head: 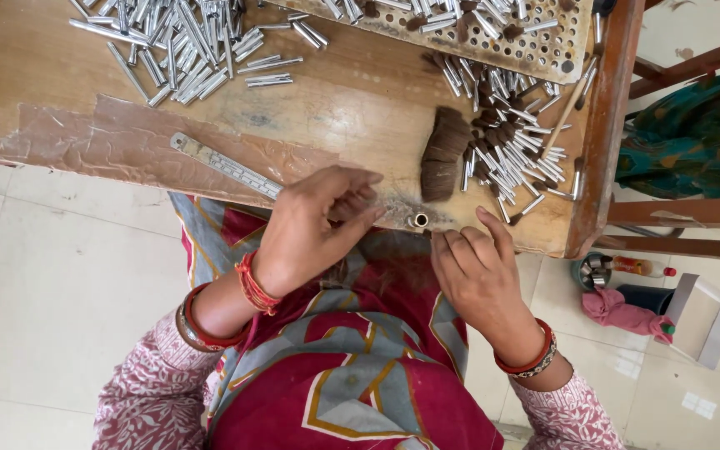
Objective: The person sits at a table and assembles small metal parts by hand. They pick up a metal tube and a small cylindrical piece, fit them together, and place the assembled unit on the table. The person repeats this process with multiple parts from a pile on the table.
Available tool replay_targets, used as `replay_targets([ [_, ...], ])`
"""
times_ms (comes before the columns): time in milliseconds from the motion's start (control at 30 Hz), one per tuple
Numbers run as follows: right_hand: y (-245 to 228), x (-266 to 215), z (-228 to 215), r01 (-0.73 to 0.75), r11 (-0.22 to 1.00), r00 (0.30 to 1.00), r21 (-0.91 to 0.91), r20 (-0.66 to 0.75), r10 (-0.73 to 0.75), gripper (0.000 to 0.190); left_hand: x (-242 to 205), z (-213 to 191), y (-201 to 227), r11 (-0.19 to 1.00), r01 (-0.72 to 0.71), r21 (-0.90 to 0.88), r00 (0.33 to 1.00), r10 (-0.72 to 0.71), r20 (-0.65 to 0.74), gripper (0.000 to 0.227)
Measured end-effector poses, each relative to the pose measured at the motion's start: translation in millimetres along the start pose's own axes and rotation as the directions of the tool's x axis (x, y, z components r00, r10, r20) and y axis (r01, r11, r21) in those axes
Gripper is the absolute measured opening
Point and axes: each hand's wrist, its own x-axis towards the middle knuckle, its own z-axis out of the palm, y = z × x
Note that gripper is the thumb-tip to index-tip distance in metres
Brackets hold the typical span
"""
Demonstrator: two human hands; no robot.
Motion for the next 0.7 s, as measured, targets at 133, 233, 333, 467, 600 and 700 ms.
replay_targets([
  [133,0,4,-6,0.103,0.994,0.994,-0.029,-0.039,-0.104,0.02,-17,18,0,0.995,0.095,-0.006,0.99,-0.093,0.108,0.023],
  [233,-4,3,-15,0.096,0.995,0.993,-0.02,-0.061,-0.097,0.022,-20,26,4,0.996,0.019,-0.088,0.986,-0.004,0.168,0.021],
  [333,1,4,-14,0.083,0.996,0.993,-0.042,-0.076,-0.086,0.022,-12,23,14,0.998,-0.008,-0.06,0.986,0.018,0.165,0.019],
  [467,16,16,-5,0.045,0.998,0.999,0.037,-0.014,-0.044,0.023,10,16,18,1.0,-0.009,-0.006,0.994,0.009,0.107,0.02],
  [600,12,17,-11,-0.084,0.99,0.996,0.117,0.0,0.085,0.029,32,11,16,0.98,-0.186,0.077,0.982,0.183,0.034,0.027],
  [700,4,11,-13,-0.151,0.979,0.988,0.135,-0.018,0.155,0.032,48,13,11,0.957,-0.266,0.117,0.963,0.259,0.068,0.035],
])
